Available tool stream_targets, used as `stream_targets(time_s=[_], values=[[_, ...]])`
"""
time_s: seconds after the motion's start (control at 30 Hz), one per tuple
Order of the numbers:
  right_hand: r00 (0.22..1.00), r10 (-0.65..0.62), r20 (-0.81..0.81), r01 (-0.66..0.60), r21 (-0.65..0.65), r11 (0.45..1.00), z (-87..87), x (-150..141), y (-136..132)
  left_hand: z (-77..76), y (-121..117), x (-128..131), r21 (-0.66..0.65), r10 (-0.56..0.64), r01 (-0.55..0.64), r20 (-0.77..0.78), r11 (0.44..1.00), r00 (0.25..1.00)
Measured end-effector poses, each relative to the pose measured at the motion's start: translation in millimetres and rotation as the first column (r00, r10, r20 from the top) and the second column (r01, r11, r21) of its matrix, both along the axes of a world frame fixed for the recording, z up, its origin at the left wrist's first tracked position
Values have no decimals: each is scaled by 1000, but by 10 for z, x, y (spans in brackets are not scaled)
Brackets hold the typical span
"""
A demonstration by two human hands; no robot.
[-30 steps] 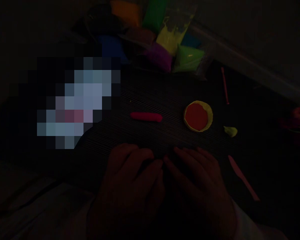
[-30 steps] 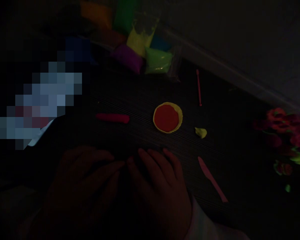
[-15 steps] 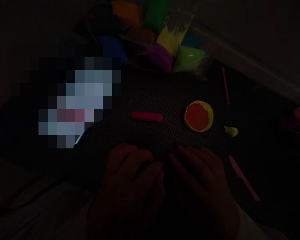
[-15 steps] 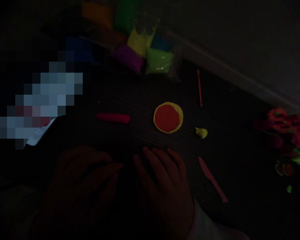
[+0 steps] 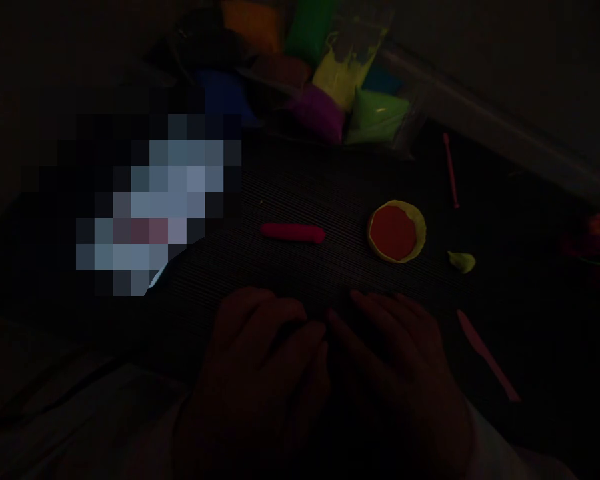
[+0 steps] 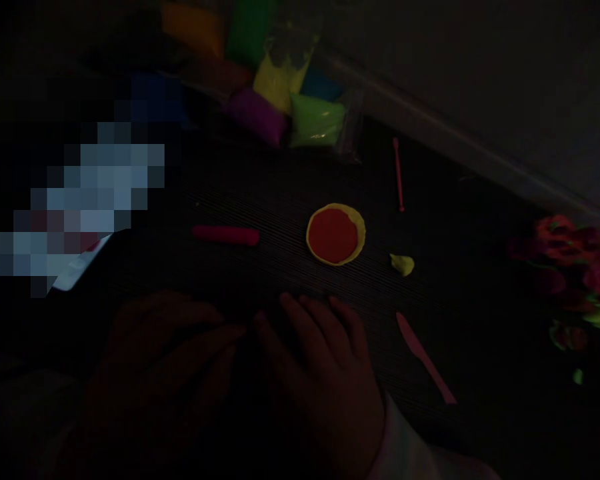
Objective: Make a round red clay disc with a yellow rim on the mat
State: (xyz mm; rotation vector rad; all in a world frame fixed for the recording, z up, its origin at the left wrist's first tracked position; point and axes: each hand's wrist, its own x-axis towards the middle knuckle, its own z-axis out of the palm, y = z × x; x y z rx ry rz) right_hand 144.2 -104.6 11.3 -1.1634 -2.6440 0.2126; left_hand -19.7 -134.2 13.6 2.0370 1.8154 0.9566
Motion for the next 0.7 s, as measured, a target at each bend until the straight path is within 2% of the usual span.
stream_targets(time_s=[0.13,0.37,0.57,0.7], values=[[999,-46,-1,46,12,999,-1,21,9,-1,3,0,-6,-8,8,-13,1000,1000],[1000,31,-1,-31,4,1000,11,-18,1,5,-11,-15,-2,-20,20,-2,1000,1000],[997,-63,39,63,-1,998,-11,11,8,-3,3,-19,9,-23,23,-13,1000,1000],[999,1,35,-1,4,1000,-5,1,0,-1,6,-12,9,-21,21,-4,1000,1000]])
